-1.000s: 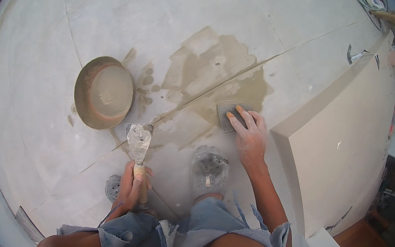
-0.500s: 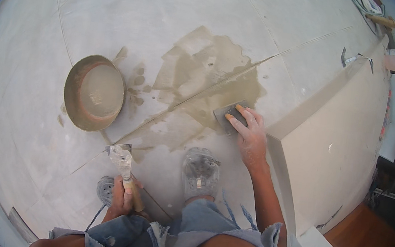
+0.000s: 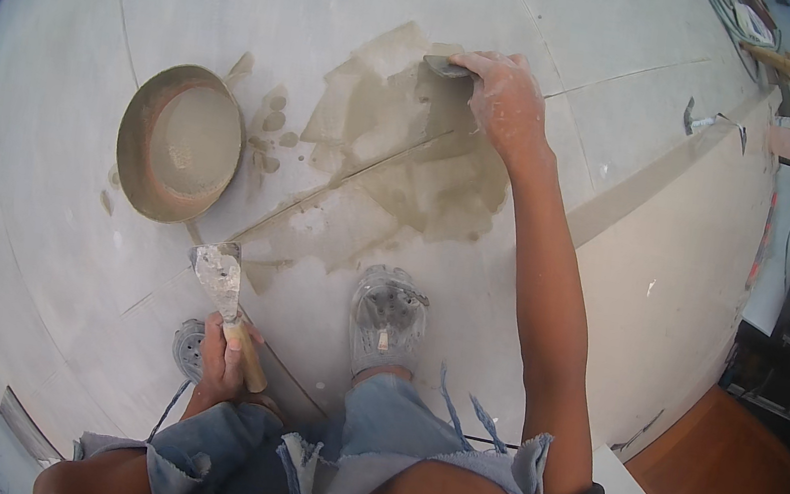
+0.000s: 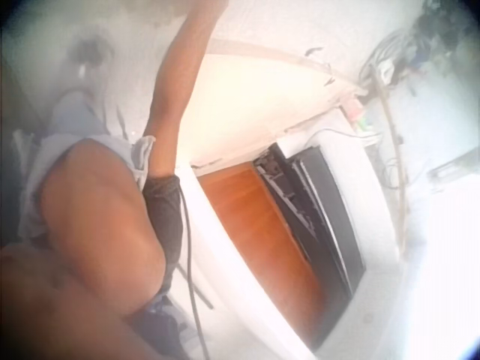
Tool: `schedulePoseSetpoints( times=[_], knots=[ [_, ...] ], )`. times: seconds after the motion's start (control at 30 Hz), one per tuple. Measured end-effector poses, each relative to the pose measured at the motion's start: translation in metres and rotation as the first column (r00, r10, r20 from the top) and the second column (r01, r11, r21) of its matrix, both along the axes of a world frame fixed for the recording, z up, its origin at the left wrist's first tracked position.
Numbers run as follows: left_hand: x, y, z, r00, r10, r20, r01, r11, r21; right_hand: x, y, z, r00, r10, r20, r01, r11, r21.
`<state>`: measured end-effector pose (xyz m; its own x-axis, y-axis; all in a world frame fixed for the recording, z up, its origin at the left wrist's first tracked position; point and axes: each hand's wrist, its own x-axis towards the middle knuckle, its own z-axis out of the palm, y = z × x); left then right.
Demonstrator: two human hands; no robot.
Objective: The person applies grout to tile joints on a tiled floor using a rubber float and a metal trowel. They repeatedly scoop grout from a metal bowl and spread it into the seams, smoothing the surface as they work.
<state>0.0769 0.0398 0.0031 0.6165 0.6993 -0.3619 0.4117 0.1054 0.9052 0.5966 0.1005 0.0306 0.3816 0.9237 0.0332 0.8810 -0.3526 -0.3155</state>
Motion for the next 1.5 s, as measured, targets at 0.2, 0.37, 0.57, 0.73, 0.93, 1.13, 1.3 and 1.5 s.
schedulePoseSetpoints(
  times=[0.2, 0.37, 0.57, 0.73, 0.93, 1.13, 1.3, 1.5],
  knots=[
    [-0.004, 0.0, -0.004, 0.999, -0.032, -0.022, 0.033, 0.999, 0.011, -0.019, -0.039, 0.009, 0.997, 0.081, 0.006, -0.079, 0.985, -0.153],
    [-0.002, 0.0, -0.009, 0.997, -0.047, -0.066, 0.04, 0.993, -0.108, -0.012, -0.055, 0.019, 0.997, -0.071, -0.027, 0.069, 0.993, -0.094],
    [0.035, 0.019, -0.013, 0.993, -0.077, -0.094, 0.07, 0.995, -0.072, -0.037, -0.074, 0.015, 0.985, -0.165, -0.052, 0.158, 0.981, -0.115],
    [0.068, 0.052, 0.018, 0.989, -0.114, -0.089, 0.109, 0.992, -0.059, -0.062, -0.111, 0.019, 0.984, -0.178, 0.033, 0.177, 0.984, 0.022],
    [0.13, 0.108, 0.059, 0.925, -0.366, -0.098, 0.379, 0.904, 0.197, -0.093, -0.136, -0.004, 0.974, -0.224, -0.018, 0.223, 0.974, -0.045],
    [0.205, 0.146, 0.058, 0.827, -0.559, -0.058, 0.553, 0.79, 0.265, -0.074, -0.112, -0.002, 0.989, -0.124, -0.075, 0.129, 0.989, 0.074],
    [0.281, 0.163, 0.055, 0.741, -0.654, -0.155, 0.67, 0.703, 0.238, -0.092, -0.135, 0.012, 0.984, -0.057, -0.168, 0.077, 0.99, 0.119],
    [0.339, 0.147, 0.024, 0.709, -0.697, -0.107, 0.69, 0.654, 0.311, -0.111, -0.164, 0.007, 0.954, -0.037, -0.298, 0.08, 0.988, 0.133]
  ],
)
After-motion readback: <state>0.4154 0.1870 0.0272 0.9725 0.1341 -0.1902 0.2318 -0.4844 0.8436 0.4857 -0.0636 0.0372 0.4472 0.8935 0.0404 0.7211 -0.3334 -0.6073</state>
